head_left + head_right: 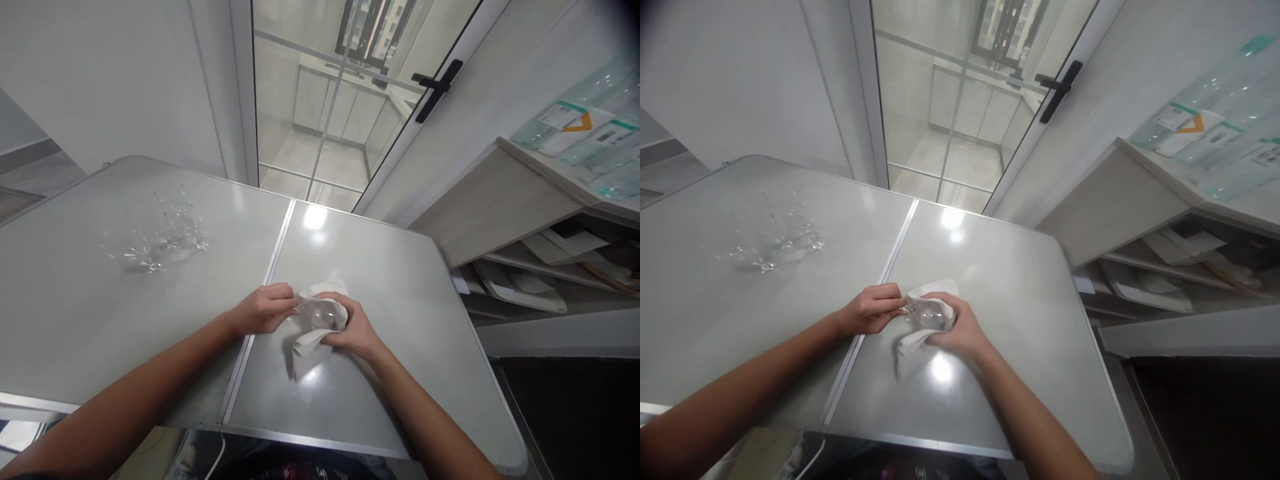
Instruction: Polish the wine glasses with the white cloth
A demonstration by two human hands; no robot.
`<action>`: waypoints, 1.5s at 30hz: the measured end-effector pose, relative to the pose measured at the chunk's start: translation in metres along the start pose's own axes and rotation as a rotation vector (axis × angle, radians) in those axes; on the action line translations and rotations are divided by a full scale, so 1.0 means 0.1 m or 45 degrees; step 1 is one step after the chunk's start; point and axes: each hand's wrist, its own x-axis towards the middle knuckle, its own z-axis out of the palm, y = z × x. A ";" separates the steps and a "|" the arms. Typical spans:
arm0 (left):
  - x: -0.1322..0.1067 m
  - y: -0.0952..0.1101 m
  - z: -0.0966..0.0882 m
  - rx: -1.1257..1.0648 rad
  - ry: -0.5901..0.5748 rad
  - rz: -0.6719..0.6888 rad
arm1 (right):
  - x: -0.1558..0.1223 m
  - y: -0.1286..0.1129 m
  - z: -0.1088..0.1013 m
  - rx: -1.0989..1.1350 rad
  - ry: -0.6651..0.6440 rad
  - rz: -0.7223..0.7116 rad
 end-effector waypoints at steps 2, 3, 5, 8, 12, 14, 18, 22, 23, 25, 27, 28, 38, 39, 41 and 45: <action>-0.01 -0.01 0.00 -0.014 0.008 -0.033 | 0.00 0.02 0.02 0.166 -0.013 0.189; -0.01 -0.02 0.01 -0.026 0.012 -0.047 | 0.00 0.03 0.02 0.185 0.001 0.208; -0.02 -0.03 0.02 -0.051 0.018 -0.084 | -0.01 0.06 0.01 0.076 0.075 0.095; -0.03 -0.04 0.03 -0.089 0.025 -0.134 | -0.01 0.12 -0.02 -0.251 0.133 -0.339; -0.04 -0.04 0.04 -0.056 0.029 -0.100 | 0.01 0.16 -0.05 -0.435 0.071 -0.711; -0.04 -0.03 0.04 -0.020 0.023 -0.044 | 0.02 0.15 -0.04 -0.305 0.084 -0.593; -0.03 -0.02 0.04 -0.013 0.008 0.029 | 0.02 0.10 0.02 0.150 -0.002 0.021; -0.01 -0.03 0.05 -0.070 0.041 -0.063 | 0.01 0.08 0.07 0.308 0.083 0.342; -0.01 -0.04 0.06 -0.088 0.060 -0.097 | 0.00 0.08 0.07 0.248 0.149 0.313; 0.00 -0.04 0.06 -0.117 0.105 -0.154 | -0.02 0.06 0.07 0.050 0.271 0.129; 0.00 -0.04 0.05 -0.134 0.143 -0.201 | -0.03 0.06 0.04 -0.150 0.318 -0.130; 0.01 -0.03 0.04 -0.142 0.156 -0.224 | -0.03 0.07 0.03 -0.210 0.321 -0.245; 0.06 0.08 0.16 -0.616 -0.070 -0.848 | -0.07 0.31 0.33 0.592 0.355 0.166; 0.07 0.10 0.18 -0.670 -0.148 -0.898 | -0.08 0.30 0.39 0.636 0.323 0.161; 0.09 0.16 0.20 -0.732 -0.295 -0.929 | -0.11 0.28 0.47 0.661 0.321 0.137; 0.12 0.24 0.14 -0.816 -0.510 -0.805 | -0.12 0.21 0.46 0.600 0.290 0.136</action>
